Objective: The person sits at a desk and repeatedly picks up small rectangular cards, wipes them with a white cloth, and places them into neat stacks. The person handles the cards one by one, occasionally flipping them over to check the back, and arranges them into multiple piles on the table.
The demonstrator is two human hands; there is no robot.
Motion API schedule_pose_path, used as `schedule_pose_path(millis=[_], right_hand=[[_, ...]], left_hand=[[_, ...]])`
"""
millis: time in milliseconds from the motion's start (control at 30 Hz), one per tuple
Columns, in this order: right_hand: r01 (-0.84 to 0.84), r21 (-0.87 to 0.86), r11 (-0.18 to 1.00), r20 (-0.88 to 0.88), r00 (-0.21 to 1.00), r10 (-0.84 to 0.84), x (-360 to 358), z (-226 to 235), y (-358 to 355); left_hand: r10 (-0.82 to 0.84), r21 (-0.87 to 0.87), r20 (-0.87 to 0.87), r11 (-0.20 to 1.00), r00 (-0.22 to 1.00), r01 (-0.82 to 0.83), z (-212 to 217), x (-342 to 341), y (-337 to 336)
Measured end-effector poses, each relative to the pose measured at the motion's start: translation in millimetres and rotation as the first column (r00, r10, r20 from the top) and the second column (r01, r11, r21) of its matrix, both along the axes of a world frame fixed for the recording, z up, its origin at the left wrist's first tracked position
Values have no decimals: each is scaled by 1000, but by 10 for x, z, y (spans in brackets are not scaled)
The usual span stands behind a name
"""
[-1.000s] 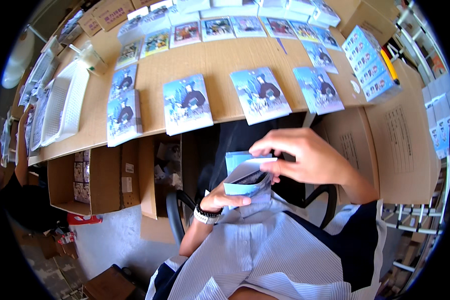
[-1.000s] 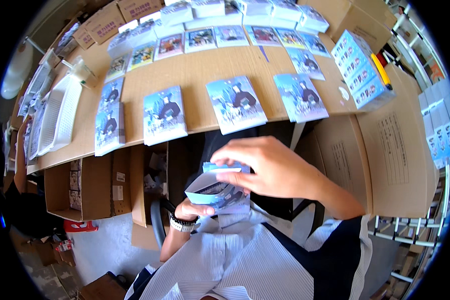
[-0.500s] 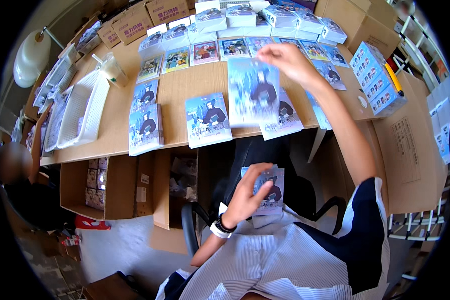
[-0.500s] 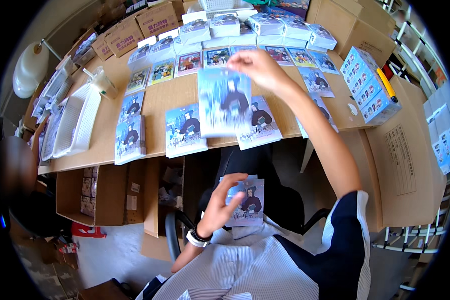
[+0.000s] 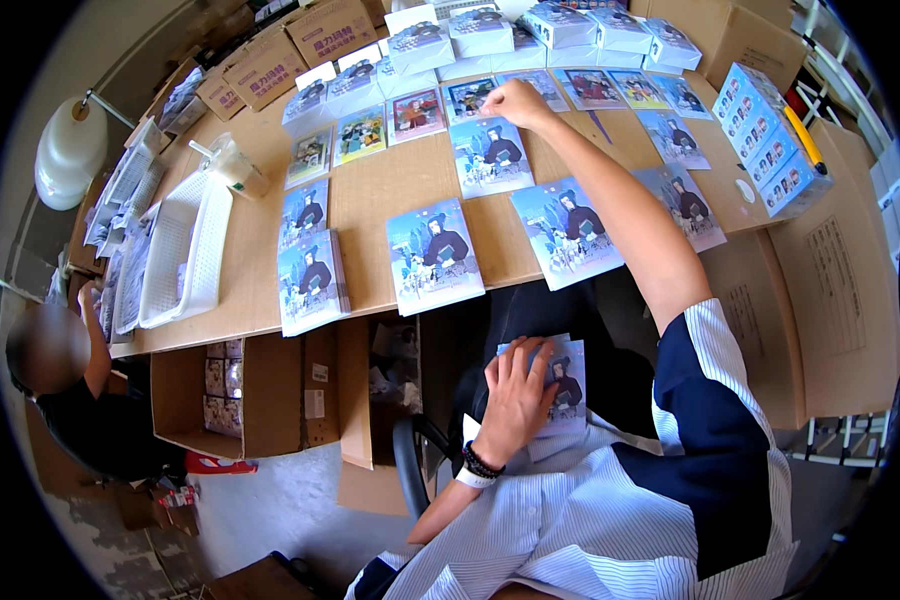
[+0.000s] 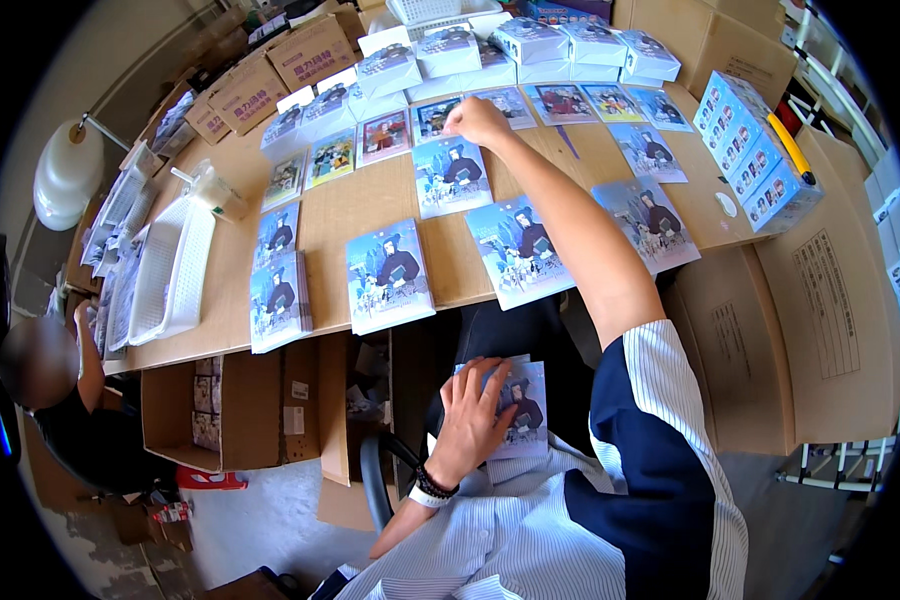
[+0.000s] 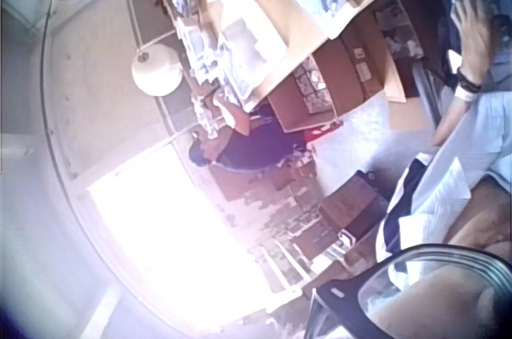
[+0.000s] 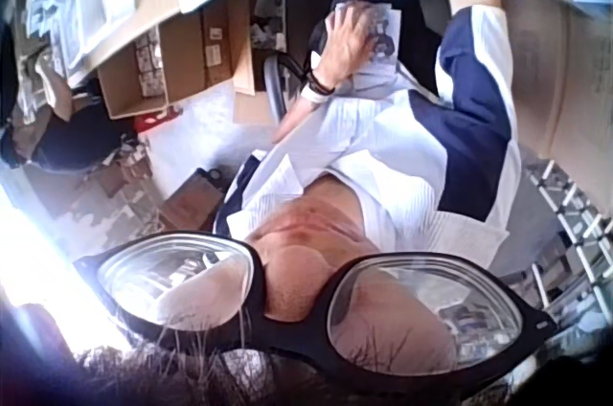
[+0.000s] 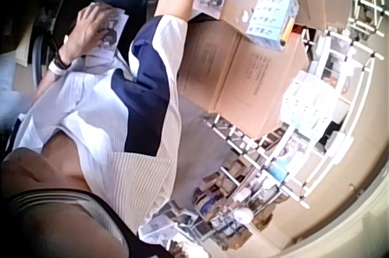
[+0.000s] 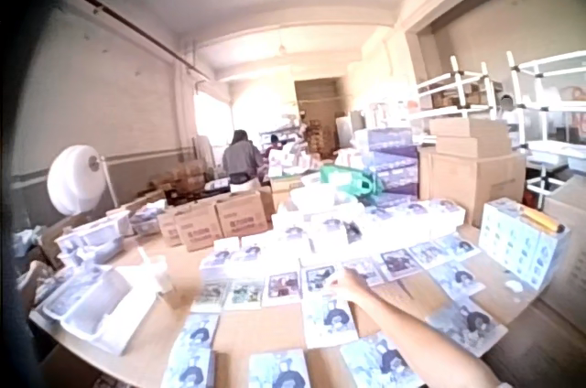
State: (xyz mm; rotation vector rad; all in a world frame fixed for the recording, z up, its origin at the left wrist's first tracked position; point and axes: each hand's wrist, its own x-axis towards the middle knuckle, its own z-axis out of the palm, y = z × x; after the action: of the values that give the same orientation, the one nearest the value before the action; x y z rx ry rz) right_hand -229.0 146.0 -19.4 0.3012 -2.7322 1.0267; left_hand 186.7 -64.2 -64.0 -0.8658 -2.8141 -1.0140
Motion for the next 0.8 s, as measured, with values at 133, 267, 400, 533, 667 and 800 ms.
schedule_pose_path(millis=[133, 267, 400, 533, 667, 800], right_hand=[[40, -22, 999, -254, 966, -45, 232, 222, -37], [-154, 121, 981, -397, 898, 190, 1069, 573, -238], [-311, 187, 932, -328, 874, 357, 1965, 735, -234], [-455, 167, 875, -202, 852, 482, 2743, 823, -164], [-549, 188, 815, -29, 826, 563, 3313, 748, -87], [-624, 234, 746, 181, 782, 597, 3671, 546, 13]], left_hand=[[-36, -31, -40, 999, 999, 34, 17, -43, -8], [-38, -87, -116, 996, 992, 28, 25, -24, -97], [-56, -18, -113, 998, 992, 54, 69, 76, -194], [-98, 51, -57, 994, 994, 101, 182, 223, -244], [-91, 71, -179, 992, 980, 105, 159, 246, -246], [-72, 130, -167, 987, 983, 94, 229, 341, -239]])
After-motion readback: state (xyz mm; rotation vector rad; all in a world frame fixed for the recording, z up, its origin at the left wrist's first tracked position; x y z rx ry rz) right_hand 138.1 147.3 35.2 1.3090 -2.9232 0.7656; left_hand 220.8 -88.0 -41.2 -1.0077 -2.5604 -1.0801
